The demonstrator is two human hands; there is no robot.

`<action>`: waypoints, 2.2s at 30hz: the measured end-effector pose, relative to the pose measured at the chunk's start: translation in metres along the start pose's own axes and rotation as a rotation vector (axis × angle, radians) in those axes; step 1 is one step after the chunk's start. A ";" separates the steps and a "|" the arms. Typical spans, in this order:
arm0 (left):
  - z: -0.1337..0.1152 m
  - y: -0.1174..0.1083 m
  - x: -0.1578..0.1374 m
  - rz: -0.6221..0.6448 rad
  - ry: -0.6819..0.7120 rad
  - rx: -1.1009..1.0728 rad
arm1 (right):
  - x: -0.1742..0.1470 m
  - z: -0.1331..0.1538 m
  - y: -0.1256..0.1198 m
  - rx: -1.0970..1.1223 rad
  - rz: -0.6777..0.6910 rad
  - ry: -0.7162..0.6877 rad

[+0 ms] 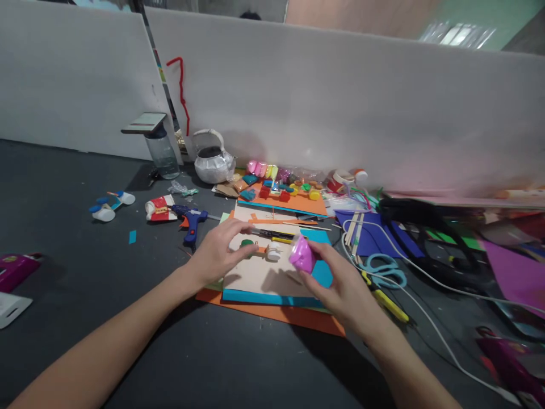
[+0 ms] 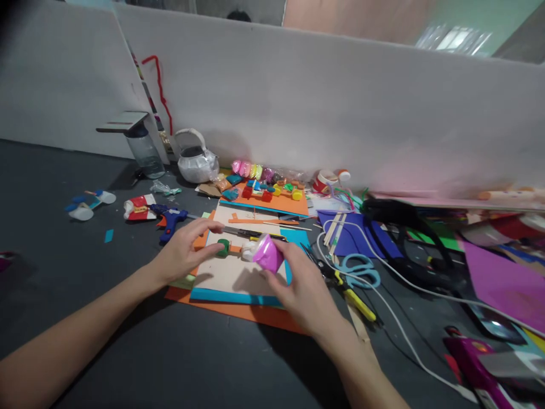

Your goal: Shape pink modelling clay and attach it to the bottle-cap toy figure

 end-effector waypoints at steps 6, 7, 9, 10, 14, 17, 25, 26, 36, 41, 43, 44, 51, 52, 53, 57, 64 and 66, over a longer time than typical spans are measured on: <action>-0.036 0.002 -0.013 0.017 -0.162 -0.378 | 0.005 0.052 0.014 0.091 -0.025 -0.172; -0.035 0.001 -0.014 -0.003 -0.186 -0.405 | 0.008 0.056 0.016 0.076 -0.031 -0.196; -0.031 -0.002 -0.015 -0.048 -0.216 -0.451 | 0.013 0.060 0.018 0.064 -0.042 -0.218; -0.028 -0.004 -0.015 -0.059 -0.231 -0.479 | 0.015 0.060 0.020 0.072 -0.039 -0.219; -0.013 -0.003 -0.018 -0.056 -0.293 -0.542 | 0.019 0.057 0.027 0.078 -0.024 -0.221; -0.006 0.001 -0.019 -0.031 -0.329 -0.579 | 0.019 0.053 0.031 0.017 -0.018 -0.210; -0.011 0.014 -0.023 0.141 -0.381 -0.579 | 0.017 0.055 0.039 0.279 0.144 -0.064; -0.012 0.013 -0.023 0.132 -0.344 -0.529 | 0.017 0.054 0.041 0.314 0.171 -0.023; 0.003 0.025 -0.024 0.190 -0.469 -0.838 | 0.018 0.046 0.043 0.403 0.086 0.004; 0.009 0.036 -0.028 0.299 -0.642 -1.123 | 0.019 0.042 0.042 0.508 0.112 0.073; 0.010 0.039 -0.030 0.309 -0.660 -1.143 | 0.019 0.041 0.043 0.523 0.130 0.071; 0.011 0.040 -0.031 0.313 -0.668 -1.151 | 0.019 0.041 0.043 0.531 0.138 0.071; 0.016 0.042 -0.030 0.347 -0.668 -1.140 | 0.023 0.041 0.045 0.514 0.174 0.071; 0.017 0.042 -0.029 0.357 -0.663 -1.134 | 0.023 0.042 0.046 0.510 0.185 0.072; 0.018 0.042 -0.029 0.367 -0.658 -1.126 | 0.023 0.043 0.047 0.507 0.196 0.076; 0.023 0.041 -0.029 0.387 -0.642 -1.078 | 0.020 0.047 0.049 0.499 0.252 0.078; 0.015 0.039 -0.029 0.359 -0.581 -1.055 | 0.043 -0.004 0.041 -0.178 0.153 0.006; 0.012 0.037 -0.027 0.335 -0.558 -1.068 | 0.052 -0.027 0.045 -0.308 0.154 0.021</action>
Point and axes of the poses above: each hand's wrist, its own x-axis towards the middle knuckle, its own y-axis out of the palm, z = x × y, the point moved 7 cm from there along x, towards the middle knuckle, and after that the axes turned 7 degrees about -z, right-handed, at the moved point
